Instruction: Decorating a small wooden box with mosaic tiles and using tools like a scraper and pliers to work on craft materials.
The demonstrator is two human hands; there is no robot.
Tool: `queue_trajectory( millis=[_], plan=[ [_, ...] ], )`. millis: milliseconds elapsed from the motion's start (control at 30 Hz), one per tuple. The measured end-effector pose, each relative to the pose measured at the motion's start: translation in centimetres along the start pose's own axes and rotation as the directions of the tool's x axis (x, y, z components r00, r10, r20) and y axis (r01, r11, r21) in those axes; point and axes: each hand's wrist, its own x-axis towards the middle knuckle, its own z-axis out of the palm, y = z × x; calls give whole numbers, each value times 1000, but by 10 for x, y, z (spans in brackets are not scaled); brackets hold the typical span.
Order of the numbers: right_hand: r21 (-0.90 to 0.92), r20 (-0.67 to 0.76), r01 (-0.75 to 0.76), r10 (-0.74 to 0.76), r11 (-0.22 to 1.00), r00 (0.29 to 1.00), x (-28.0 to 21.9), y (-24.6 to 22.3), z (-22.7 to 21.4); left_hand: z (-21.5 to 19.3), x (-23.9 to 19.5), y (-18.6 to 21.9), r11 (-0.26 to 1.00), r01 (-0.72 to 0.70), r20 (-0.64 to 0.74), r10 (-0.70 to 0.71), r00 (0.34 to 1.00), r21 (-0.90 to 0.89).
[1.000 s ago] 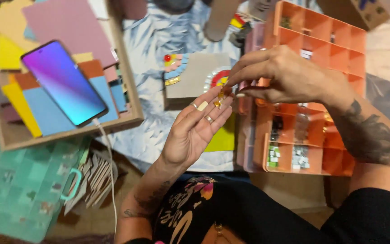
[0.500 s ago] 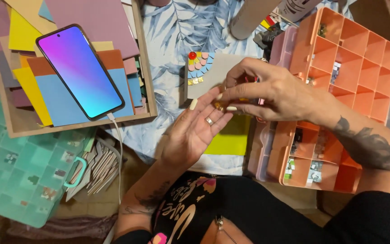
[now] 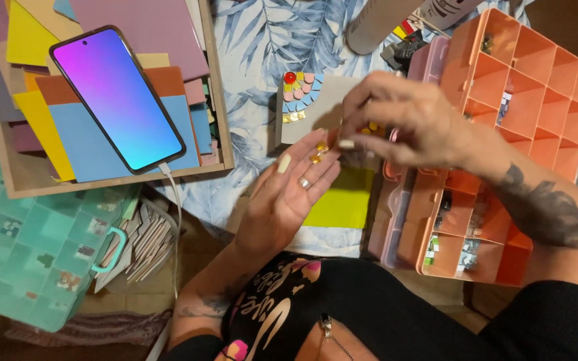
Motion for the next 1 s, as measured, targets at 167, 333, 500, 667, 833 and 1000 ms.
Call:
queue_trajectory(
  millis=[167,333,500,667,833,1000],
  plan=[
    [-297,106,-131,169,946,980,2,19,5,-2,-20,5,996,-57,14,56,998,71],
    [-509,15,-12,22,861,1000,10,24,23,-8,-27,5,995,-90,-13,91,996,38],
    [-563,23,13,0,826,1000,8,20,26,-12,-27,5,991,-122,-6,122,993,50],
    [-558,60,-101,161,824,985,-7,24,23,-14,-28,4,991,-131,-20,131,991,12],
    [-508,84,-280,370,814,925,-2,18,16,-13,-29,4,992,-122,-15,122,992,20],
    [-489,86,-286,372,824,924,4,16,20,-15,-29,3,992,-125,-26,124,992,-24]
  ],
)
